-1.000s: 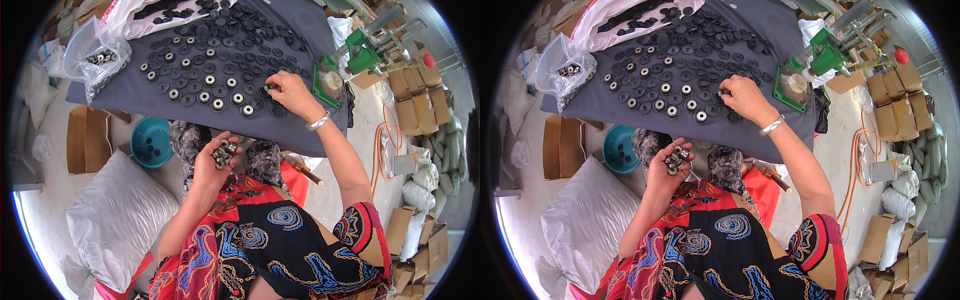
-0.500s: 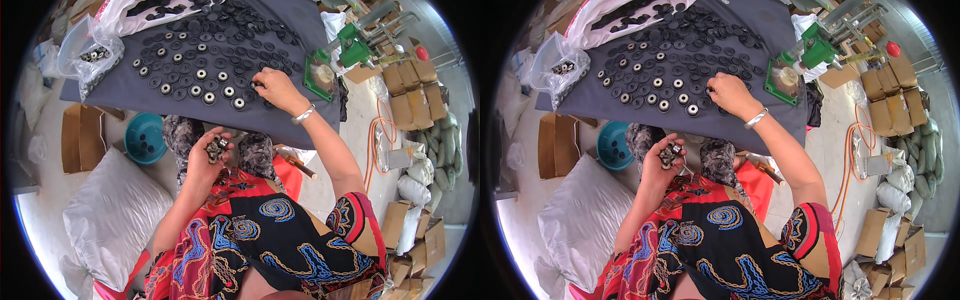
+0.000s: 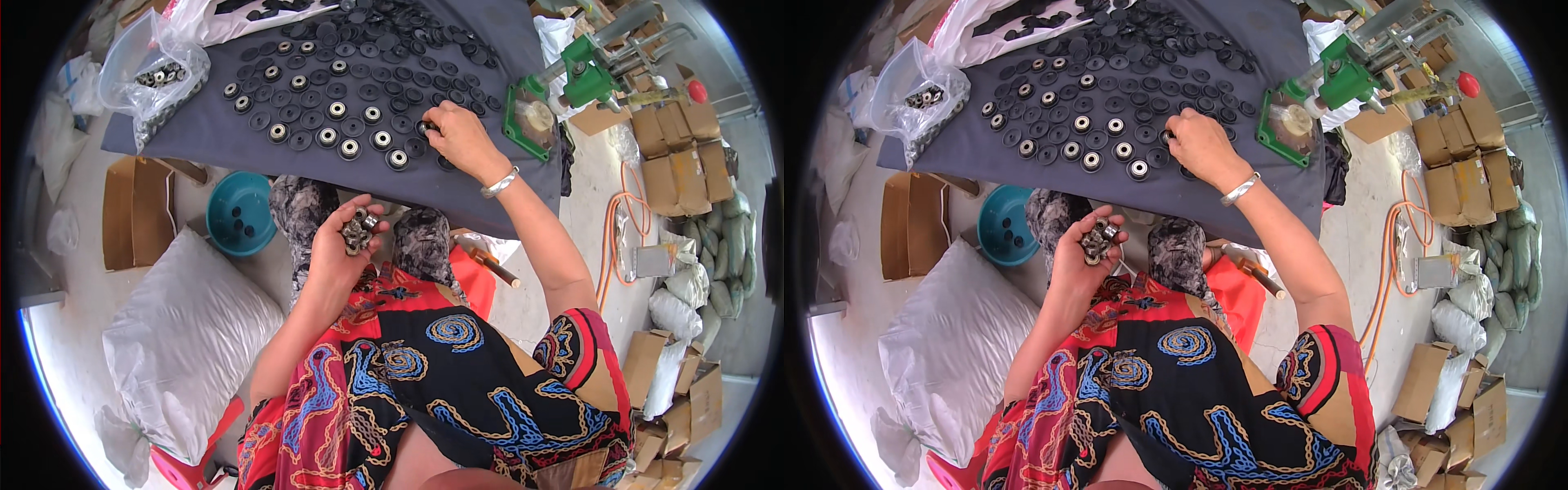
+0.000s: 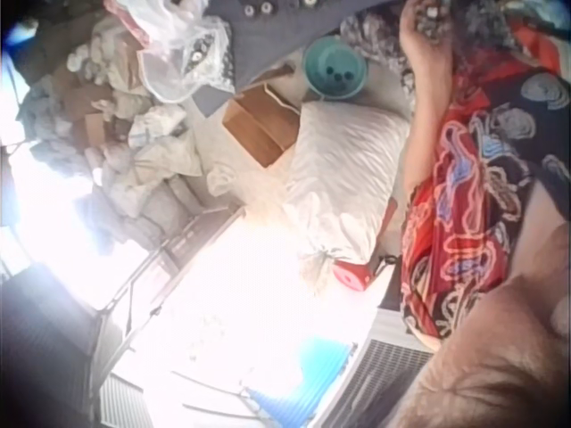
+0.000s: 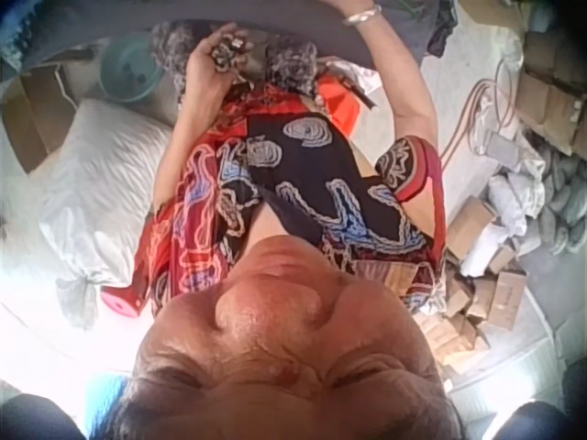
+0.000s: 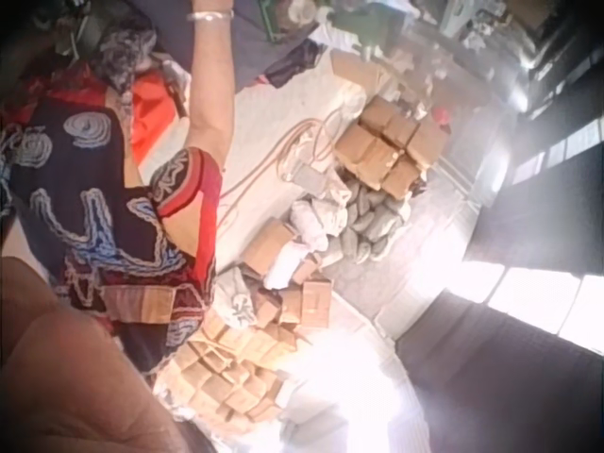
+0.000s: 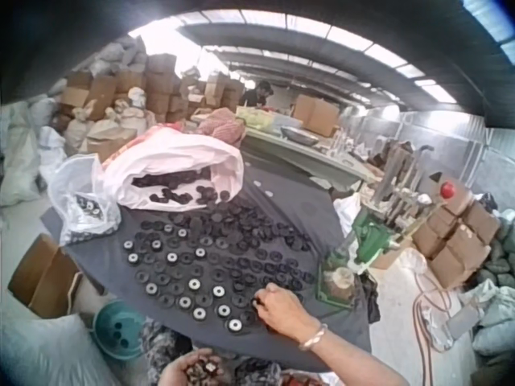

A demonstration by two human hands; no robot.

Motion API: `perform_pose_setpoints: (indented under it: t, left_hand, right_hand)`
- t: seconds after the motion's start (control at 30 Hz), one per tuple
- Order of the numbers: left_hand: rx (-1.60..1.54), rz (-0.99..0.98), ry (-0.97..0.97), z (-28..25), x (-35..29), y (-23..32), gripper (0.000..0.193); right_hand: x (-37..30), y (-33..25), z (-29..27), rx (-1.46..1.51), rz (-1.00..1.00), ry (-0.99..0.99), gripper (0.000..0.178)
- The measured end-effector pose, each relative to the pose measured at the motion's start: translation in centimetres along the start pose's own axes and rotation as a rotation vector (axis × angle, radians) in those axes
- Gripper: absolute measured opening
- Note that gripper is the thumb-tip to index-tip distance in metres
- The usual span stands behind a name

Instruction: The person arranges black circular rubber pieces on a gray mat and places small metal button parts on top of them. They handle the components one by one, picking up metal pieces from a plastic bag and positioning them onto the rubber bases.

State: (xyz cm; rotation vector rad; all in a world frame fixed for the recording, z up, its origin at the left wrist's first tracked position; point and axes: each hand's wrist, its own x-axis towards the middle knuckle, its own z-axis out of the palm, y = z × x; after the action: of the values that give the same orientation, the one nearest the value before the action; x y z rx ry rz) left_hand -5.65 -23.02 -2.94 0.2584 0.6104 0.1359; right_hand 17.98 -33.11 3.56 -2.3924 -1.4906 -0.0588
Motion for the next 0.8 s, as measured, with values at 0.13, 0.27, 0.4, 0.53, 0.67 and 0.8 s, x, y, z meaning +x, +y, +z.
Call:
perform_pose_setpoints:
  t: [0.13,0.27,0.4,0.53,0.67,0.8]
  left_hand:
    - [-0.001,-0.011,-0.001,0.0,0.1,0.1,0.033]
    - [0.000,-0.012,-0.016,0.3,-0.2,0.2,0.035]
    - [0.005,-0.003,-0.062,0.6,-0.5,0.1,0.038]
    - [0.001,-0.006,-0.071,1.5,-0.3,-0.1,0.039]
    - [0.014,-0.011,-0.076,1.2,-0.1,-0.3,0.038]
    - [0.047,-0.024,-0.033,0.9,-0.2,-0.8,0.030]
  right_hand:
    - [0.3,0.0,0.1,-0.007,0.004,-0.012,0.017]
    - [0.8,0.1,0.0,-0.025,-0.003,-0.054,0.015]
    - [1.1,0.1,-0.2,-0.053,-0.046,-0.059,0.011]
    - [1.4,0.0,-0.2,-0.106,-0.042,-0.104,0.017]
    - [-1.3,-3.6,-0.5,-0.102,-0.132,0.142,0.020]
    - [-4.4,-7.6,-0.1,0.188,-0.324,-0.118,0.015]
